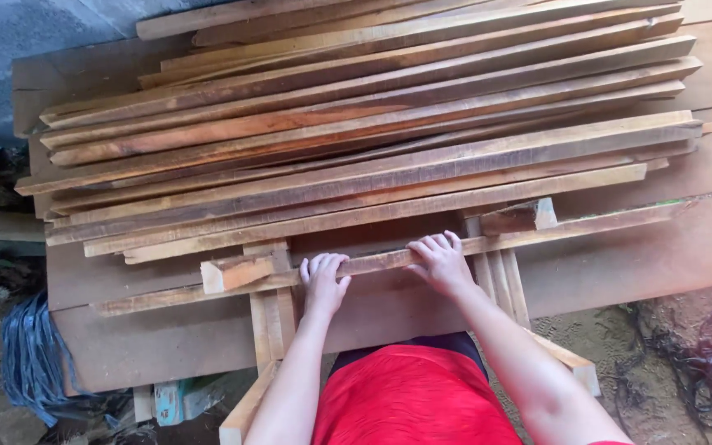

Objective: Arranging and sorting bundles of wooden planks on a wooden platform.

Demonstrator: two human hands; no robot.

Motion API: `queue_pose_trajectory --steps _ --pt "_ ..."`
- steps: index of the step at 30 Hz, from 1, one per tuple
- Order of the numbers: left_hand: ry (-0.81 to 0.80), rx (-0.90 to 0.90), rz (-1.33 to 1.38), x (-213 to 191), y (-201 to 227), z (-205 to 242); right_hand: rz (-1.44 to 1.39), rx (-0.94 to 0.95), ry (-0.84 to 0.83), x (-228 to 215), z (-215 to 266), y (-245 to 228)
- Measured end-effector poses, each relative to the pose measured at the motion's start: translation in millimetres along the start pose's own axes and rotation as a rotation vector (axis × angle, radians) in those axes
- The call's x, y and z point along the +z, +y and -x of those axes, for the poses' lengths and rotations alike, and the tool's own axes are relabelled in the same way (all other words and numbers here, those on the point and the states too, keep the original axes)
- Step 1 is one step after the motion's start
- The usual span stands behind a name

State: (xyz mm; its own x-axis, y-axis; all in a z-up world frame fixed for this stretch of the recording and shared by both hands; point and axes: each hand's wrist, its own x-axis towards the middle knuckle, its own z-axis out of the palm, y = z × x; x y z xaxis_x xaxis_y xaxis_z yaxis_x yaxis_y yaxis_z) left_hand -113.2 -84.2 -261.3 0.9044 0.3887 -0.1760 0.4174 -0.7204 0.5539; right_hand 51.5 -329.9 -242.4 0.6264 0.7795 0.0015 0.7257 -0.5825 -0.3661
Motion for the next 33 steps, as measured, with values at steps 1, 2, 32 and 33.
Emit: queue_pose_trajectory --steps 1,2,32,33 --pt "-0.001 -0.003 0.002 -0.5 0.7 -1.4 0.001 -0.001 -0.003 0.5 -0.7 -0.3" --pt "-0.001 -0.003 -0.016 0.4 2.4 -1.7 0.005 -0.007 0.023 0.7 -0.3 0.4" --pt "-0.272 -0.064 -0.072 -15.6 20.9 141.2 -0.090 0.105 -0.194 -25.6 132.6 -69.3" --pt "-0.333 -0.087 -0.094 -18.6 21.6 138.3 -0.085 0.099 -0.258 -25.3 131.8 -66.9"
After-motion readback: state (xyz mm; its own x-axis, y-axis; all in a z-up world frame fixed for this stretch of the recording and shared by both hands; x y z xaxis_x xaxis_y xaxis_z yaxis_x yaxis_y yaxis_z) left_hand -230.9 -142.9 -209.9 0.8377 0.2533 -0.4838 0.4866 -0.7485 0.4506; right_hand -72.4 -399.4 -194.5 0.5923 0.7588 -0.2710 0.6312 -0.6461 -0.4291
